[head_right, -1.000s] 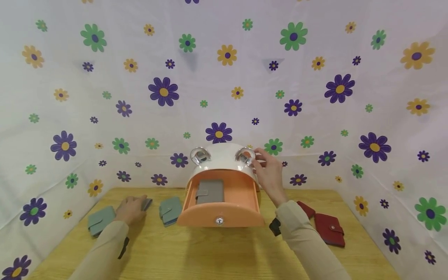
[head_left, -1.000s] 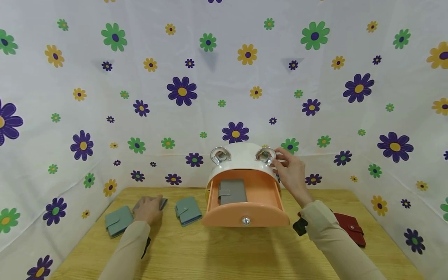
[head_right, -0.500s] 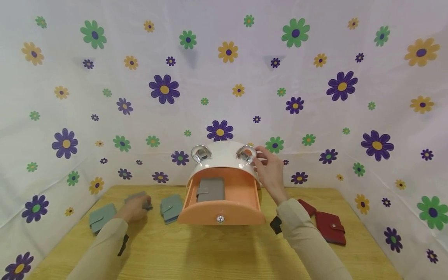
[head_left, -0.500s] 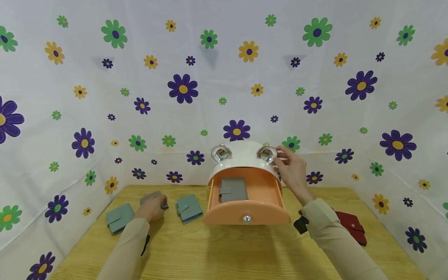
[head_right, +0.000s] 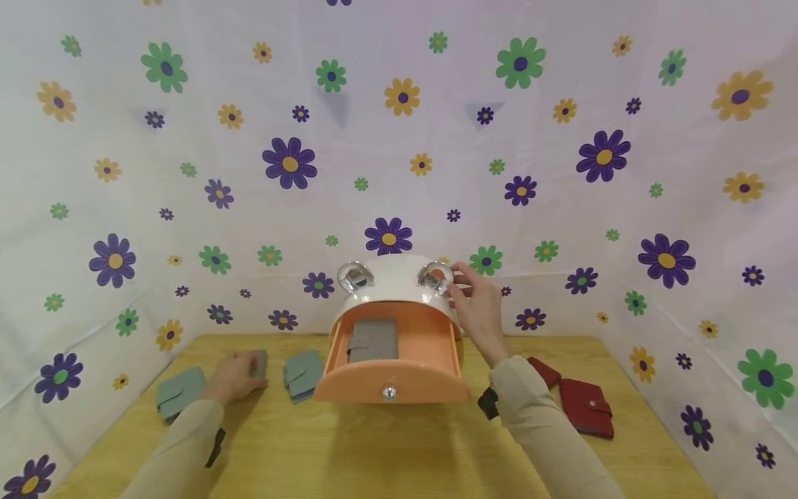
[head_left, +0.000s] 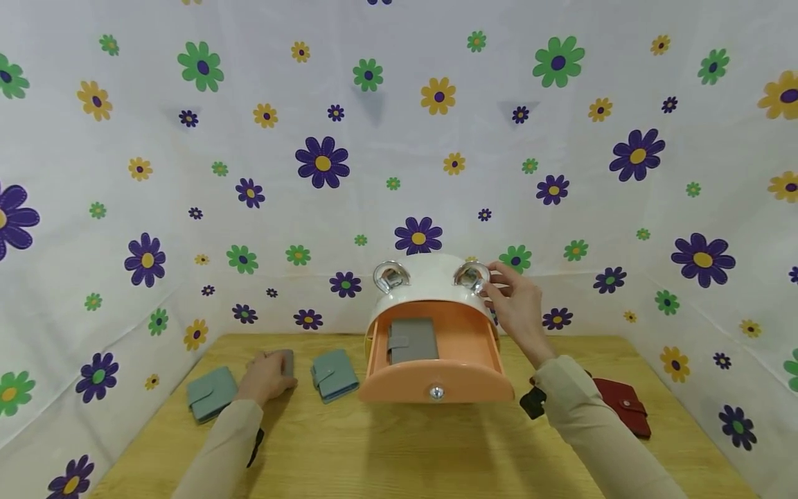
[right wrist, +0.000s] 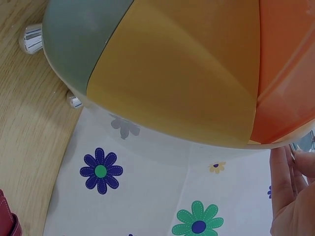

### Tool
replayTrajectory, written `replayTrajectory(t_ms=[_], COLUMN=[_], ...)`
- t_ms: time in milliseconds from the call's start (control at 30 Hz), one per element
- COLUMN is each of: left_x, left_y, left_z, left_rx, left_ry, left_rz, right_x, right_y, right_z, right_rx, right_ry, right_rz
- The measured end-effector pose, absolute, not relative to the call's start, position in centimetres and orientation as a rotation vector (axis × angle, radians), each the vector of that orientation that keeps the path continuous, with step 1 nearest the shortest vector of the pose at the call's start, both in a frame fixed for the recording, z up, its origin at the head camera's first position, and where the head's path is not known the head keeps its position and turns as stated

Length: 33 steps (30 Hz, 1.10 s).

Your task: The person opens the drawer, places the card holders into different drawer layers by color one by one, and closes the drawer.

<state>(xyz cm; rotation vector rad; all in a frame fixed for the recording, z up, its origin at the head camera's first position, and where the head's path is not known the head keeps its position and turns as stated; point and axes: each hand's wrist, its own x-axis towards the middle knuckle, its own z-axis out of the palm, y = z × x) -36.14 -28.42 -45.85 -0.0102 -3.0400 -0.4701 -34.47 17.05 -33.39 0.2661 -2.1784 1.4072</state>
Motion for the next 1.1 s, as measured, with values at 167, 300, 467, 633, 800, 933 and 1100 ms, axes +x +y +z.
replayTrajectory(t_ms=[167, 300, 467, 633, 800, 933, 1100], left_x=[-35.8, -35.9, -35.7, -35.2, -35.0, -34.7, -34.5], left_y=[-28.3, -28.5, -28.7, -28.0, -27.5, -27.4, -27.7], left_z=[-45.9, -45.6, -45.8, -45.8, -46.0, -45.8, -45.8], left_rx=[0.184, 0.165, 0.157, 0.191, 0.189, 0.163, 0.132], left_ry=[-3.056, -3.072, -3.090, -3.076, -3.068, -3.078, -3.071], left_rz=[-0.526, -0.542, -0.555, -0.509, -0.449, -0.470, -0.481], right_x=[-34.4, -34.5, -34.5, -34.3, -34.5, -34.4, -34.4], right_y=[17.1, 17.0, 16.8, 16.9, 17.0, 17.0, 17.0], right_z=[-33.4, -33.1, -33.2, -33.3, -33.3, -33.4, -33.4], right_rx=[0.274, 0.282, 0.271, 0.256, 0.267, 0.260, 0.257], right_ry=[-2.180, -2.172, -2.188, -2.187, -2.180, -2.185, -2.180], right_rz=[1.390, 1.394, 1.410, 1.419, 1.397, 1.401, 1.403])
